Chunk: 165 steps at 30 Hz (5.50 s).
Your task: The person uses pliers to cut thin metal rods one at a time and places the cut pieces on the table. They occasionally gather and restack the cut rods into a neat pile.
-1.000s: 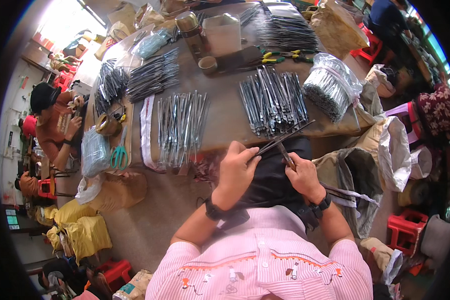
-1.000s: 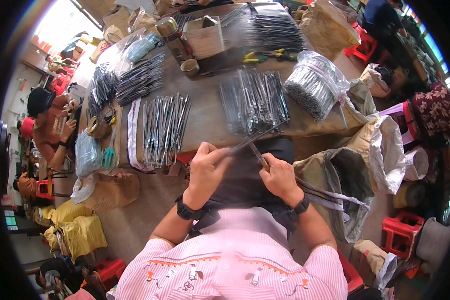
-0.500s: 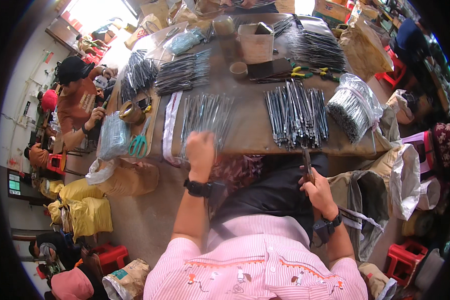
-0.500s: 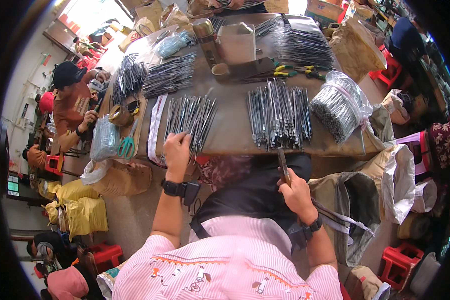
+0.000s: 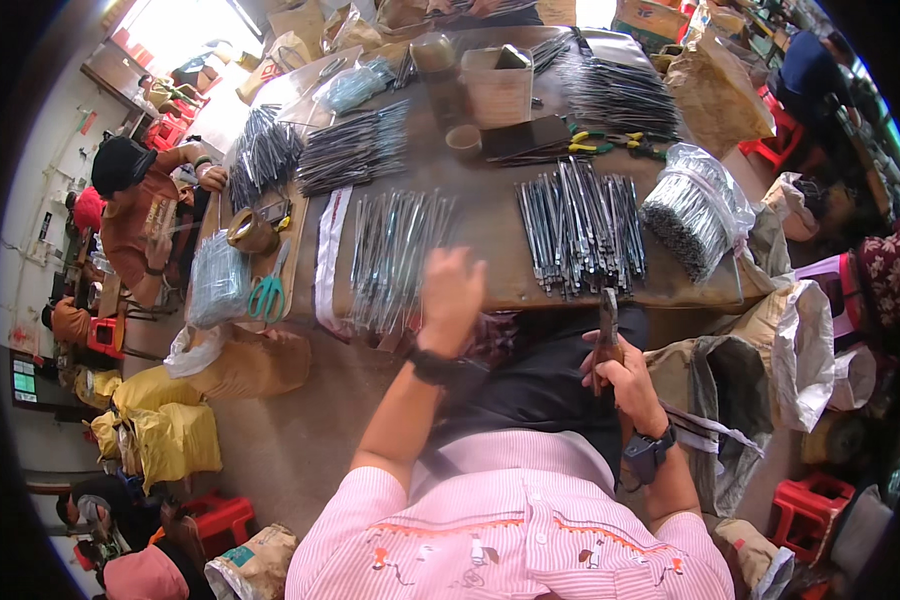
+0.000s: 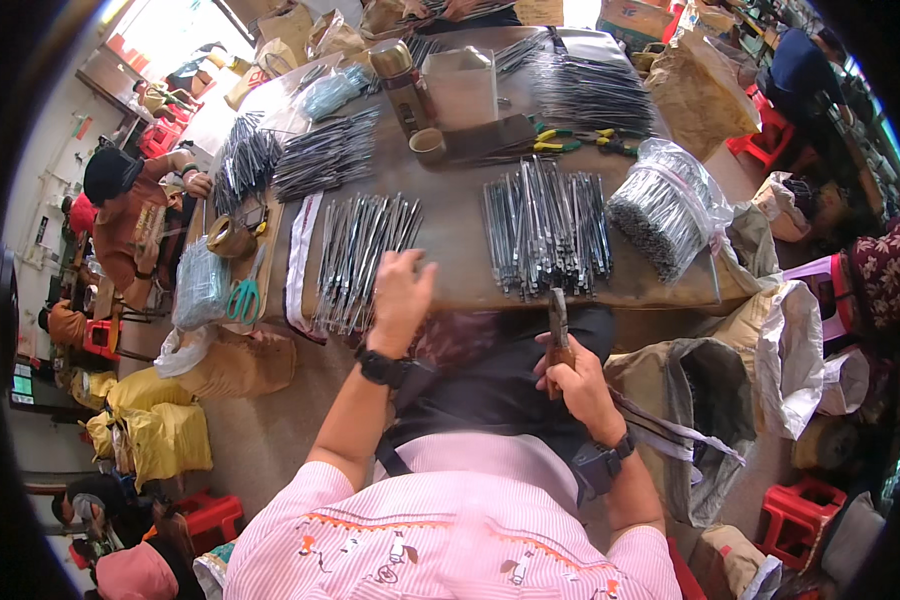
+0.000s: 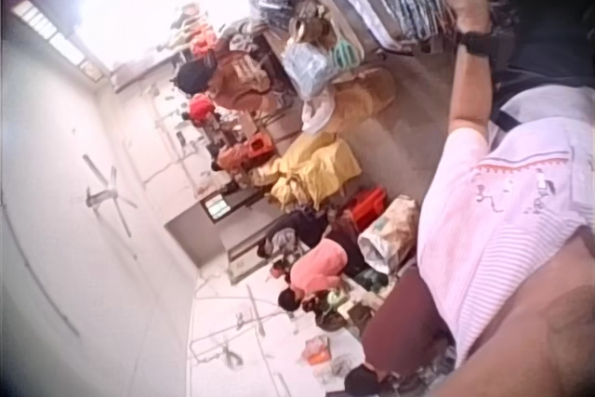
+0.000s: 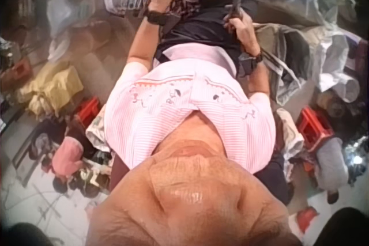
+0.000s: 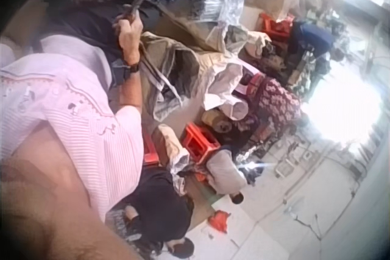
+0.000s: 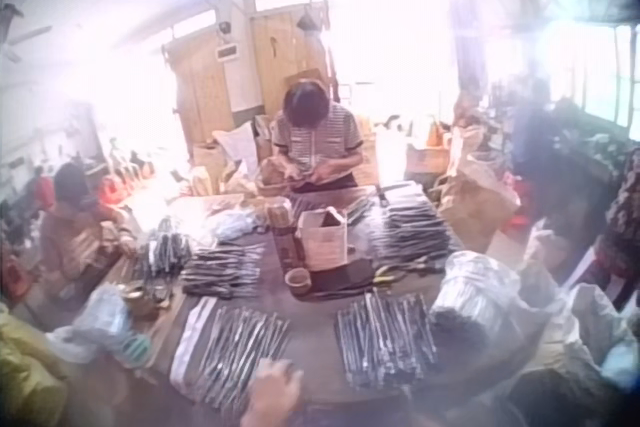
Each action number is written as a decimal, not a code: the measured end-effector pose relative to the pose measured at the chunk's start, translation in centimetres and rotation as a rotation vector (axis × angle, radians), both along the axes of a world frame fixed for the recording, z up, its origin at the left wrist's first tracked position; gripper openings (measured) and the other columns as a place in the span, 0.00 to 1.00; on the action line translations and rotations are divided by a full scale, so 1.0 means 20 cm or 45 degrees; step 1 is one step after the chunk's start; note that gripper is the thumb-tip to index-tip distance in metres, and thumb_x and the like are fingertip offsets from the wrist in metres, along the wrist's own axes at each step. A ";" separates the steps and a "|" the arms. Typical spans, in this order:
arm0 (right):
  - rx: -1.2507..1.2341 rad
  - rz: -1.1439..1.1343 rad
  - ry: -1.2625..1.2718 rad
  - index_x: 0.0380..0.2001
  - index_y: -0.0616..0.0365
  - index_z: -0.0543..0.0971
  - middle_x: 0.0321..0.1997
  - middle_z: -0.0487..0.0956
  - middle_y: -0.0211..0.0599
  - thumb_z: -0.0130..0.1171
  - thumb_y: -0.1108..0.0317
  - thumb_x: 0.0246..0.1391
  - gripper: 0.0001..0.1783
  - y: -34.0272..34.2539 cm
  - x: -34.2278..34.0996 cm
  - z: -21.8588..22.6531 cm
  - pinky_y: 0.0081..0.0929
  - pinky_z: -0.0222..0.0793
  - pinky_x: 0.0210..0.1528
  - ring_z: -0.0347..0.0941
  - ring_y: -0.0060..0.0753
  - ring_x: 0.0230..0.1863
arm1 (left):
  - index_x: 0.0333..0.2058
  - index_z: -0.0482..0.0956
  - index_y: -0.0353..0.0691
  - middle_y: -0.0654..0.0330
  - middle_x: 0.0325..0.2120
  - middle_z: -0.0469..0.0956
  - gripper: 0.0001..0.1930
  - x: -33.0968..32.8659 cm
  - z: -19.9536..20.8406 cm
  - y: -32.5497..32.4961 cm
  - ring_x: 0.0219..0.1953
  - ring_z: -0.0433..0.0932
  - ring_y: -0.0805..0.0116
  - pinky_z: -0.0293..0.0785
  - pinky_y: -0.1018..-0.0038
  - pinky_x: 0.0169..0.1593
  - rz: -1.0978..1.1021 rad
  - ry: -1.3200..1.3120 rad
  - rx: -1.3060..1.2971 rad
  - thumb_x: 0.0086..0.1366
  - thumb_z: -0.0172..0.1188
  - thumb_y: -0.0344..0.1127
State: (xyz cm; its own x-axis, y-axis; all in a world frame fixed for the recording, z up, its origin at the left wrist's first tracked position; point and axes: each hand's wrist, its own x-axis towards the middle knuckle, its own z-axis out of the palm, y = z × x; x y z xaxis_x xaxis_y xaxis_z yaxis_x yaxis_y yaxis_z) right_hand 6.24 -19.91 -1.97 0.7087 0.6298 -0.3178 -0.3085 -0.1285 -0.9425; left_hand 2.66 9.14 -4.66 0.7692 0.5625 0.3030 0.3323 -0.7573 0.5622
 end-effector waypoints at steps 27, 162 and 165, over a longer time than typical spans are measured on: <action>0.487 -0.751 0.262 0.36 0.61 0.74 0.34 0.78 0.40 0.52 0.70 0.51 0.09 -0.43 0.19 -0.16 0.28 0.72 0.39 0.74 0.32 0.33 | 0.41 0.79 0.26 0.52 0.26 0.82 0.16 0.22 -0.12 -0.05 0.29 0.81 0.65 0.77 0.72 0.33 -0.307 0.112 -0.982 0.56 0.63 0.31; -0.054 0.042 -0.095 0.57 0.60 0.65 0.48 0.71 0.43 0.49 0.80 0.38 0.35 -0.18 -0.09 0.02 0.26 0.71 0.47 0.72 0.35 0.44 | 0.41 0.83 0.35 0.64 0.26 0.72 0.12 -0.14 0.31 -0.57 0.29 0.69 0.77 0.66 0.81 0.33 -0.732 -0.164 -0.944 0.59 0.58 0.19; -0.298 0.103 -0.465 0.63 0.59 0.62 0.48 0.69 0.41 0.50 0.77 0.35 0.43 -0.18 -0.07 0.00 0.27 0.66 0.52 0.68 0.35 0.45 | 0.40 0.83 0.34 0.62 0.27 0.72 0.11 -0.14 0.34 -0.58 0.30 0.70 0.74 0.67 0.79 0.36 -0.720 -0.174 -0.906 0.58 0.58 0.19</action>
State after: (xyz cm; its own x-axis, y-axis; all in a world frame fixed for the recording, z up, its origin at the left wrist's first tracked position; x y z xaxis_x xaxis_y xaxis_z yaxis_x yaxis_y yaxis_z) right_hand 4.77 -23.46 -1.89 0.7524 0.6288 -0.1961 0.0594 -0.3613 -0.9305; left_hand -0.15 -2.56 2.17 0.9696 0.2020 0.1381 -0.0860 -0.2467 0.9653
